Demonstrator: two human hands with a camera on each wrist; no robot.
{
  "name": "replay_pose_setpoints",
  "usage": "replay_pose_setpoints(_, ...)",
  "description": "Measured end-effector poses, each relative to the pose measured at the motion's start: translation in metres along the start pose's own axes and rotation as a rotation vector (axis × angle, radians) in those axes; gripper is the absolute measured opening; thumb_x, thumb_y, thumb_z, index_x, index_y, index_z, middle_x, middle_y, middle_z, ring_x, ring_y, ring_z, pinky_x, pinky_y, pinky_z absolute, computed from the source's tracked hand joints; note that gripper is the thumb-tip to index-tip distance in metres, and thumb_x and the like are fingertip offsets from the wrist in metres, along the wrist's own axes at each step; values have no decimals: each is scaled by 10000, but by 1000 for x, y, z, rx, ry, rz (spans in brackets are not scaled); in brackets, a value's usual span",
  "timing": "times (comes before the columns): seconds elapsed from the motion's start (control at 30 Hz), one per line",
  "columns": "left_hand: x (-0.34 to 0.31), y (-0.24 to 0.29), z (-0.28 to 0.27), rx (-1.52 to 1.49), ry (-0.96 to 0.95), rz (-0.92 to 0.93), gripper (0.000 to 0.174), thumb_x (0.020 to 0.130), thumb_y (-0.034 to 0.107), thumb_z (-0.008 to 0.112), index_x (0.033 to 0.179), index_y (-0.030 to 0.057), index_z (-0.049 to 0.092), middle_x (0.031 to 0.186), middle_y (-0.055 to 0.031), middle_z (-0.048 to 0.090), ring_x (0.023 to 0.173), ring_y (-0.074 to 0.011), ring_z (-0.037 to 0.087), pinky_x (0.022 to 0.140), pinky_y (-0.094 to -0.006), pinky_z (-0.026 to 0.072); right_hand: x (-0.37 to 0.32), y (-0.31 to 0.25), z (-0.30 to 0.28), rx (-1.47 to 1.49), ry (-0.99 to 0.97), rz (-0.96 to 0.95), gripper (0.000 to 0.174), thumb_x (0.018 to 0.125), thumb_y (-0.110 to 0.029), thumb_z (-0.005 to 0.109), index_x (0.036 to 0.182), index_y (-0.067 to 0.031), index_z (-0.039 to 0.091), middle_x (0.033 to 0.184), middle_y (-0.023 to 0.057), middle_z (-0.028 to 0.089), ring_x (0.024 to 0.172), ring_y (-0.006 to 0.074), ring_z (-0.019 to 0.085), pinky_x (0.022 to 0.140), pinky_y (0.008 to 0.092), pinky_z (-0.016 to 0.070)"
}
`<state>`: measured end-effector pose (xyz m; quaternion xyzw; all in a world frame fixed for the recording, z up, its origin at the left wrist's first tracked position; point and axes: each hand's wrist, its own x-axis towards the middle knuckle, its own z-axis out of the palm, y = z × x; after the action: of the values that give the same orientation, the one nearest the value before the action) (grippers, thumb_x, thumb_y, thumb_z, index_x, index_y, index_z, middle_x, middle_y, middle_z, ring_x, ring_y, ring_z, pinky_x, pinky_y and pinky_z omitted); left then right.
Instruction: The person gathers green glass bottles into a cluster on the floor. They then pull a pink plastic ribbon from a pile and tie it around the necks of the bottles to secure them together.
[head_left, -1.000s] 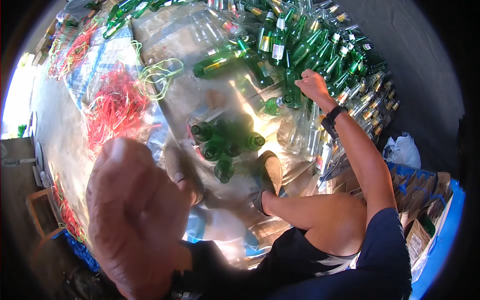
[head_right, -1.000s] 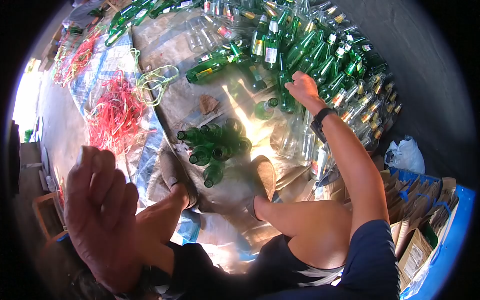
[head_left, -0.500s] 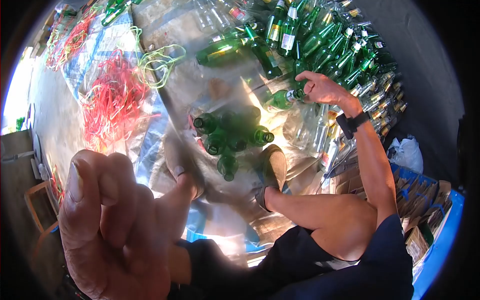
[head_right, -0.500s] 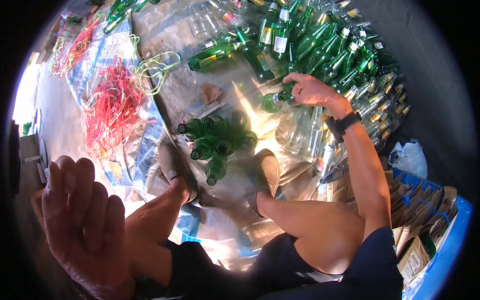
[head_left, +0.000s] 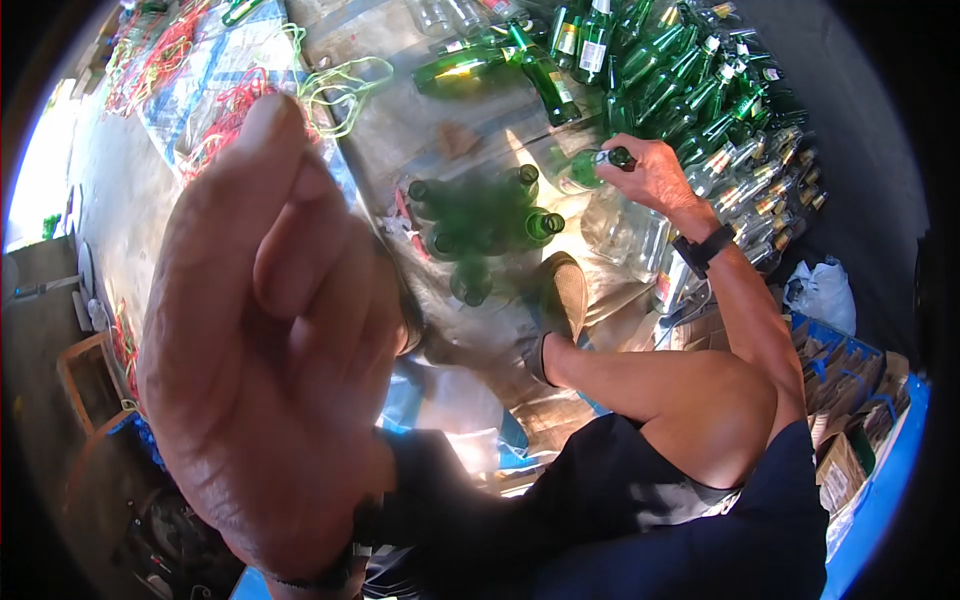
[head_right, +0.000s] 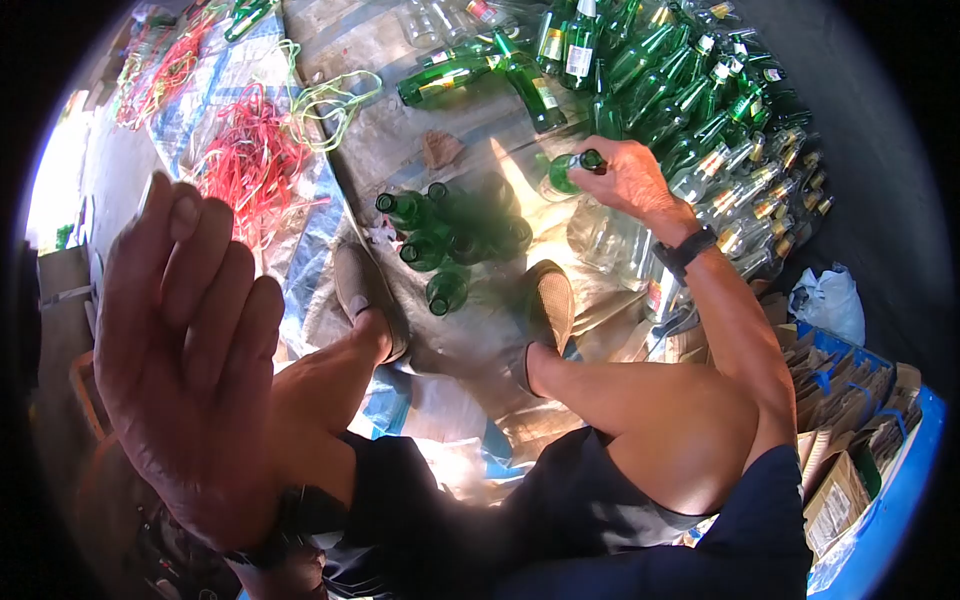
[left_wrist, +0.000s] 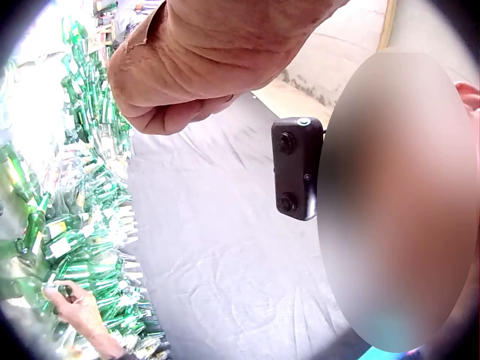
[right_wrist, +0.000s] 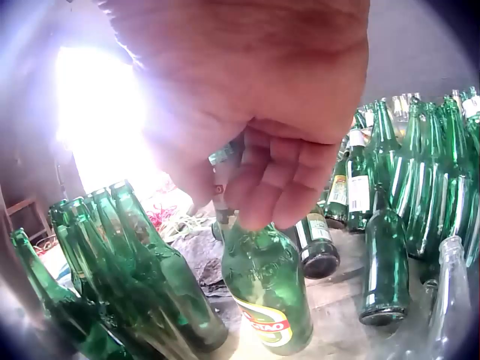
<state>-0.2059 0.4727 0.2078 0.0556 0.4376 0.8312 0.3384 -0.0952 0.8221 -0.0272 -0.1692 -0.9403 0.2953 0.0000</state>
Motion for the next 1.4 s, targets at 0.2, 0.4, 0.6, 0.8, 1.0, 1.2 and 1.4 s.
replay_pose_setpoints(0.2, 0, -12, 10, -54, 60, 47, 157, 1077, 141, 521, 969, 30, 549, 672, 68, 374, 494, -25, 286, 473, -231, 230, -26, -7, -20, 42, 47, -45, 286, 838, -228, 811, 1033, -38, 723, 623, 54, 615, 547, 78, 571, 529, 277, 470)
replay_pose_setpoints(0.4, 2, 3, 17, 95, 79, -158, 160, 1061, 132, 546, 924, 50, 556, 659, 79, 376, 506, -27, 288, 507, -231, 240, -55, -33, -38, 13, -41, -132, 248, 814, -198, 816, 990, -45, 732, 641, 78, 631, 545, 114, 586, 517, 297, 466)
replay_pose_setpoints(0.6, -5, -14, 13, -218, 156, -16, 154, 1052, 138, 567, 913, 72, 561, 666, 85, 391, 514, -32, 290, 525, -238, 257, -70, -56, -15, 62, -192, -382, 256, 768, -196, 822, 941, -35, 723, 673, 123, 666, 552, 189, 639, 518, 324, 486)
replay_pose_setpoints(0.8, 1, 4, 13, 173, 61, -118, 146, 1041, 142, 580, 908, 85, 562, 660, 89, 390, 514, -25, 292, 526, -241, 258, -72, -64, 32, 162, -311, -449, 231, 774, -169, 814, 930, -35, 710, 691, 141, 674, 602, 253, 683, 576, 343, 521)
replay_pose_setpoints(1.0, -10, -3, 26, 79, 68, 74, 176, 1029, 141, 597, 864, 93, 557, 639, 92, 382, 494, -26, 287, 514, -236, 241, -66, -74, 56, 83, -366, -506, 268, 767, -146, 810, 981, -21, 707, 818, 140, 714, 721, 297, 715, 639, 367, 550)
replay_pose_setpoints(1.2, -8, -6, 22, 111, 92, 106, 209, 1030, 132, 592, 833, 112, 526, 641, 91, 384, 496, -26, 283, 503, -239, 231, -62, -75, 80, 114, -321, -553, 274, 777, -163, 809, 989, -27, 701, 805, 134, 705, 716, 313, 699, 644, 378, 543)
replay_pose_setpoints(1.4, -8, -8, 24, 80, 133, 89, 216, 1033, 133, 588, 829, 116, 518, 641, 90, 384, 496, -24, 281, 501, -239, 230, -64, -81, 92, 103, -364, -536, 291, 775, -171, 813, 1001, -34, 690, 801, 140, 691, 727, 315, 692, 648, 388, 541)
